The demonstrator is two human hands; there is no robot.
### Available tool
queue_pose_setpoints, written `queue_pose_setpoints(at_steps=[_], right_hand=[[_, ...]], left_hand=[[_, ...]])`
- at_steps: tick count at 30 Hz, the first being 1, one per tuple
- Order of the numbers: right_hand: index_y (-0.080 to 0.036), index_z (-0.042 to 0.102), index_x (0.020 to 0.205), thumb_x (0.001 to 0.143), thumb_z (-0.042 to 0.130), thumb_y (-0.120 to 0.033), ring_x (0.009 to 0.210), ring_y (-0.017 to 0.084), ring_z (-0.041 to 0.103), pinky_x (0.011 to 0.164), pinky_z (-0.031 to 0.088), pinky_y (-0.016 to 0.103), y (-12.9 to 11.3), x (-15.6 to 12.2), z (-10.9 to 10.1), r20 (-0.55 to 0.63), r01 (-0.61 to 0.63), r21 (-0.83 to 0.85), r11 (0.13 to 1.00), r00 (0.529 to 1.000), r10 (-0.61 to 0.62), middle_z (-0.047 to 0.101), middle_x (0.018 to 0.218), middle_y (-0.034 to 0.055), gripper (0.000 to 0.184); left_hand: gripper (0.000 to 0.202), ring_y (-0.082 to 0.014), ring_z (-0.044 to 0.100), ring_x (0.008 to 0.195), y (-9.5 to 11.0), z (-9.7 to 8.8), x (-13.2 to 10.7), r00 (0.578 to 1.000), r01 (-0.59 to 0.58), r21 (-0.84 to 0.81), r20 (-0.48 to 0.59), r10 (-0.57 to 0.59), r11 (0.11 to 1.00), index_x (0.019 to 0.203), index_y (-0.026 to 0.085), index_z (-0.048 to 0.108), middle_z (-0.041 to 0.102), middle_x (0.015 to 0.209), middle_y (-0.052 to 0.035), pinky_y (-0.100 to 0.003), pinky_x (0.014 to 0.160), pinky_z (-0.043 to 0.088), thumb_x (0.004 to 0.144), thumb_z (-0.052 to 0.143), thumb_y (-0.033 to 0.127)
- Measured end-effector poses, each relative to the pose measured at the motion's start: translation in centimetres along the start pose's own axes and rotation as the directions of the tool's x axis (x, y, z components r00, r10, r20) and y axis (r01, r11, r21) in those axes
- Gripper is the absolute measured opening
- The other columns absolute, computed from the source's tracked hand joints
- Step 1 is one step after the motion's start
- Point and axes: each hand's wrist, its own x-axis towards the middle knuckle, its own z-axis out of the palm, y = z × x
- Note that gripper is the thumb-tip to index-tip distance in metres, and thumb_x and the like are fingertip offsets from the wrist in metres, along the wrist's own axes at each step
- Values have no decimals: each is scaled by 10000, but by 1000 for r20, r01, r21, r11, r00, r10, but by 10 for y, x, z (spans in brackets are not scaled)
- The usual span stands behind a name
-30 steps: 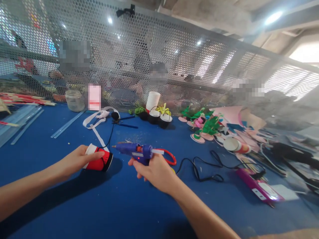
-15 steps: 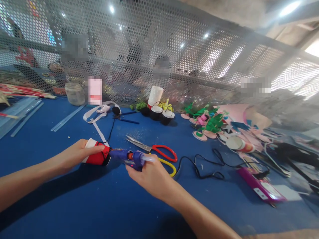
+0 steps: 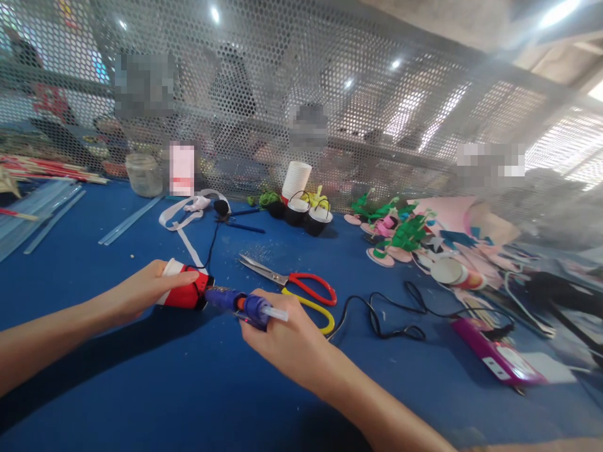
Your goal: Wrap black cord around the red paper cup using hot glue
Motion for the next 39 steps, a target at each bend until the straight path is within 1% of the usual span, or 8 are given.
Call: queue_pose_setpoints(at_steps=[6,10,14,18,22,27,32,39], right_hand=[[-180,423,539,663,470,-139,442,67,314,412,272,188,1,0,0,26,-13,-16,1000,1000,13,392,485,-56,139],[-182,419,545,670,468,-171,451,74,307,430,300,195,4,0,1,10,-44,2,999,999,44,382,492,-50,135],[-179,406,540,674,464,-166,443,69,291,405,283,188,4,-1,1,49,-50,21,999,998,49,373,480,-52,147],[-171,425,549,667,466,-165,450,69,293,418,297,190,4,-1,1,20,-56,4,998,998,56,385,496,-46,125],[-175,409,543,673,450,-176,439,65,292,391,266,184,3,0,-1,72,-58,20,998,996,56,364,486,-48,136],[-176,437,507,644,447,-174,371,58,250,356,212,203,-4,5,-9,87,-123,-17,992,988,124,289,418,-59,138],[-187,420,534,665,456,-193,362,63,338,358,268,191,-2,8,-8,57,-160,67,985,986,156,360,416,-60,136],[-190,403,482,677,490,-241,316,69,399,332,300,182,4,9,-7,71,-244,17,970,968,242,381,337,-65,220]], left_hand=[[286,-89,320,402,2,1,-1,999,-28,47,23,27,998,497,150,522,404,413,48,-236,434,167,592,558,417],[305,-84,281,418,1,1,-1,999,-34,94,24,32,995,494,157,479,359,431,54,-235,438,147,620,540,428],[320,-82,256,433,1,1,-2,998,-53,141,45,47,989,494,159,445,327,448,55,-237,441,141,649,510,431],[326,-80,248,439,-1,1,0,999,-40,158,34,35,987,508,157,448,325,459,55,-237,435,137,642,510,448],[353,-75,219,432,-3,0,2,999,-50,200,32,44,978,495,162,423,312,456,56,-243,425,125,641,501,474],[366,-71,199,422,1,2,-2,997,-71,255,20,68,964,465,174,372,269,437,62,-243,410,111,636,503,471],[361,-68,210,407,5,3,-5,997,-72,292,40,63,954,474,172,386,263,429,65,-235,401,113,656,484,468],[357,-69,210,428,6,3,-7,993,-115,276,68,100,954,462,172,366,275,439,68,-218,403,132,656,487,446]])
